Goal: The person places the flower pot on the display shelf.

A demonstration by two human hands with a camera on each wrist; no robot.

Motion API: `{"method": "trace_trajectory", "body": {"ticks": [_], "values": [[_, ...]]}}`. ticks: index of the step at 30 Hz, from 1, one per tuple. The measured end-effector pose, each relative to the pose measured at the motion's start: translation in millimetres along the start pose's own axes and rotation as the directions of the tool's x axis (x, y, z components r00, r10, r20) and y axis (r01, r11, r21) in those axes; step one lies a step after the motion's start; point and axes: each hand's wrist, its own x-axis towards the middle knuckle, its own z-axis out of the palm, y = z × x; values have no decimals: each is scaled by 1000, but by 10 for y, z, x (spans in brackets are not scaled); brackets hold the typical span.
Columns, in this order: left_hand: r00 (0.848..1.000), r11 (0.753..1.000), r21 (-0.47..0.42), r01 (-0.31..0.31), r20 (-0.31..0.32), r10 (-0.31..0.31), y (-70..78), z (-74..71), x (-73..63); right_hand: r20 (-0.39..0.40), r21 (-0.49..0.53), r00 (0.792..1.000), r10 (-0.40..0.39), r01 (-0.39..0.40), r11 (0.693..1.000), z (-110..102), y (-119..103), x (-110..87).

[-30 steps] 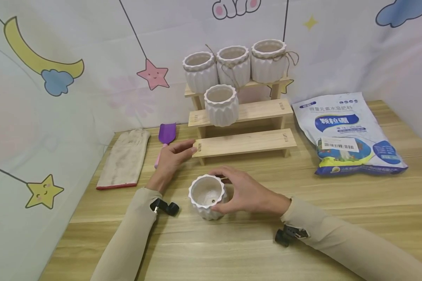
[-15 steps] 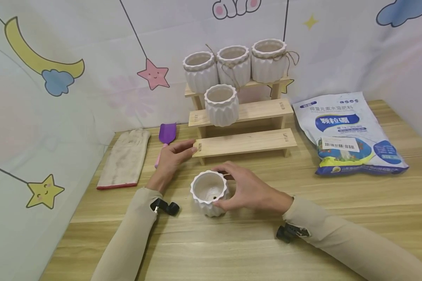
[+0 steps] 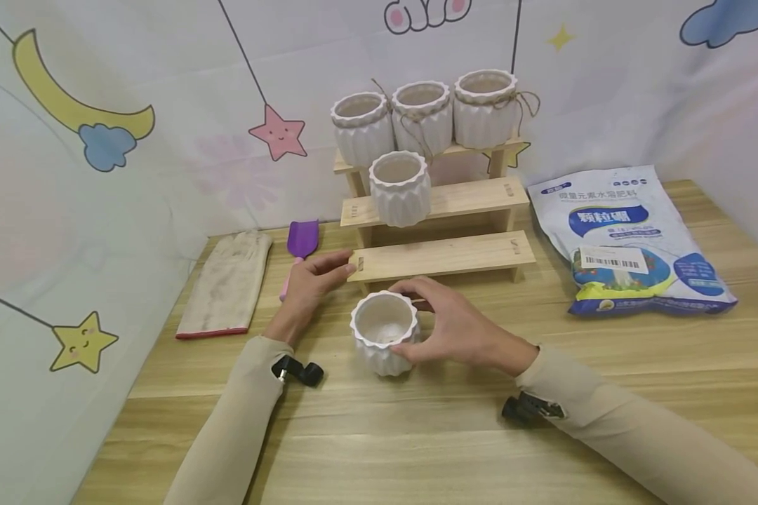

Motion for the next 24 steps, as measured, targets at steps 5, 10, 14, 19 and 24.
{"method": "trace_trajectory", "body": {"ticks": [5, 10, 14, 19, 24], "values": [[1000, 1000, 3, -3, 0, 3, -7, 3, 6, -26, 13, 1000, -2, 2, 1000, -100, -22, 20], [1000, 1000, 1, 2, 4, -2, -5, 8, 2, -72, -3, 997, -20, 20, 1000, -223, -47, 31], [1000, 1000, -2, 2, 4, -2, -3, 8, -2, -105, -28, 994, -14, 12, 1000, -350, -81, 48], [1000, 1000, -7, 5, 5, -5, -3, 2, -8, -131, -55, 991, -3, -4, 998, -521, -157, 84], [1000, 1000, -8, 7, 6, -7, 5, -4, -13, -143, -61, 989, 23, -32, 998, -692, -248, 115]]}}
